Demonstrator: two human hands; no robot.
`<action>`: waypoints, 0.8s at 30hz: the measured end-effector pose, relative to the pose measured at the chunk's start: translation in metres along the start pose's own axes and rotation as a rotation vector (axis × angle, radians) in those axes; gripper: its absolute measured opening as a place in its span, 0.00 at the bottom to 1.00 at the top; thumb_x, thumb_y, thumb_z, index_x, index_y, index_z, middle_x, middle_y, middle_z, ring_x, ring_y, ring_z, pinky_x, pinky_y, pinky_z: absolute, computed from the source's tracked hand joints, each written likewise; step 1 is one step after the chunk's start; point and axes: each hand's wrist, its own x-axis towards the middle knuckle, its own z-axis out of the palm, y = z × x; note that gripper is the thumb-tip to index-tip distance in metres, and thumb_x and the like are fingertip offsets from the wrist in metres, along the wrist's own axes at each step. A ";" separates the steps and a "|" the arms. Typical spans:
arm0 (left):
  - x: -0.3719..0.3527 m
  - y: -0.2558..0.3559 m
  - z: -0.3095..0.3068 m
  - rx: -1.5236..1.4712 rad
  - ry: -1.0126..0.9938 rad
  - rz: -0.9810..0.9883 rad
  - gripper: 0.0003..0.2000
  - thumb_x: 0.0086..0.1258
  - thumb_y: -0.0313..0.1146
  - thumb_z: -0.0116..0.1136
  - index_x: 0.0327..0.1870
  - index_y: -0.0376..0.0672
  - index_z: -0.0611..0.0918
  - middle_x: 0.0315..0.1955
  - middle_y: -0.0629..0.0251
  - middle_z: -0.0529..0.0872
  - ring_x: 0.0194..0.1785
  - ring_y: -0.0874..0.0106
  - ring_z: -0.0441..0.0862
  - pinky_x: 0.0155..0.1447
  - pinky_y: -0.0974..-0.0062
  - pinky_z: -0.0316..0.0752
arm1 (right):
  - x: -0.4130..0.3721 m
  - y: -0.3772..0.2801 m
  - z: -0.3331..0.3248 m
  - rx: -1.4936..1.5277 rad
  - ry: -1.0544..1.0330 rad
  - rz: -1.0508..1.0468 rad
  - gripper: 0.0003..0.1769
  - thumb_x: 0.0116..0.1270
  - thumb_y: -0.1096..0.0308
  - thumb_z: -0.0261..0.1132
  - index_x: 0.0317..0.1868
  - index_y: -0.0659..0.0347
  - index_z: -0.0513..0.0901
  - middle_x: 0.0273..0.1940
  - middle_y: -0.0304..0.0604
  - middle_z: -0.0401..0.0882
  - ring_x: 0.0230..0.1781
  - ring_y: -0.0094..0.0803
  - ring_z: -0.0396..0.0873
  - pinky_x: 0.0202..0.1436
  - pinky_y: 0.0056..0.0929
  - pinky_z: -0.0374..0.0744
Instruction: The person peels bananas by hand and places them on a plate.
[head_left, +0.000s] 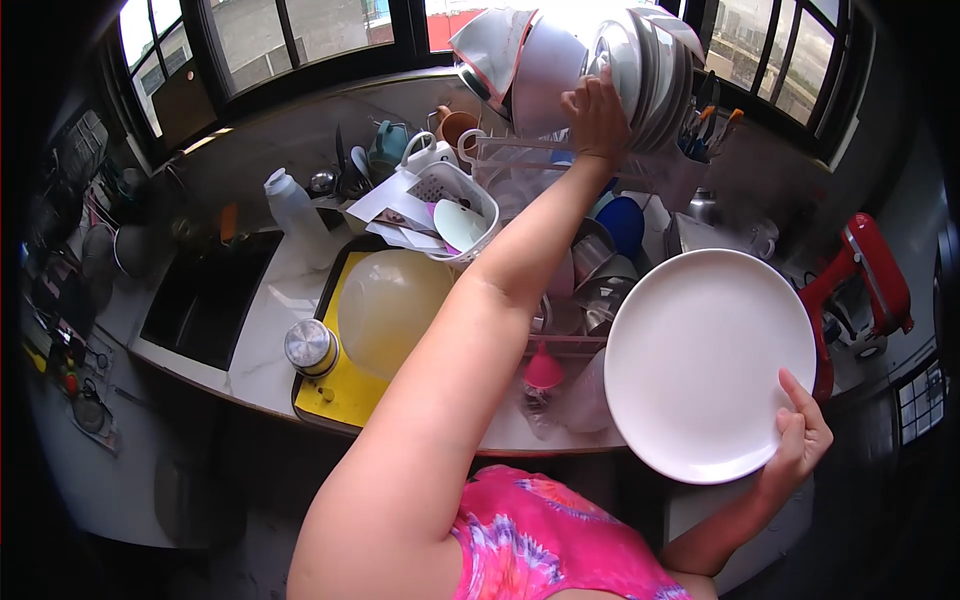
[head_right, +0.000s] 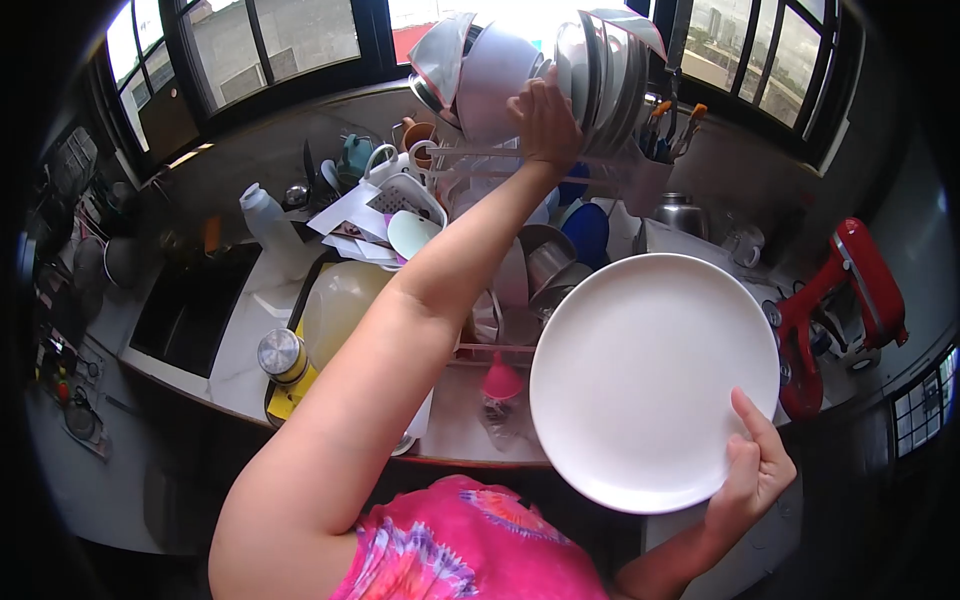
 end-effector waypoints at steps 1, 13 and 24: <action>-0.009 -0.004 0.006 0.055 -0.001 0.076 0.27 0.57 0.31 0.52 0.59 0.33 0.63 0.47 0.55 0.71 0.55 0.59 0.64 0.55 0.55 0.54 | -0.003 -0.001 0.002 0.007 -0.018 0.000 0.23 0.51 0.74 0.46 0.44 0.70 0.81 0.30 0.43 0.81 0.18 0.13 0.61 0.23 0.13 0.58; -0.010 -0.072 -0.232 -1.330 -1.284 -0.827 0.33 0.64 0.56 0.47 0.62 0.39 0.65 0.50 0.58 0.76 0.53 0.69 0.75 0.54 0.69 0.71 | -0.024 -0.050 0.077 0.180 -0.026 0.029 0.24 0.52 0.75 0.45 0.47 0.68 0.80 0.21 0.34 0.75 0.13 0.11 0.53 0.20 0.12 0.53; -0.105 -0.271 -0.487 -1.298 -0.662 -1.520 0.18 0.65 0.28 0.49 0.54 0.30 0.68 0.45 0.54 0.77 0.46 0.68 0.78 0.49 0.72 0.74 | -0.094 -0.185 0.310 0.095 -1.020 -0.083 0.23 0.60 0.78 0.51 0.57 0.64 0.69 0.19 0.45 0.71 0.18 0.28 0.71 0.28 0.23 0.71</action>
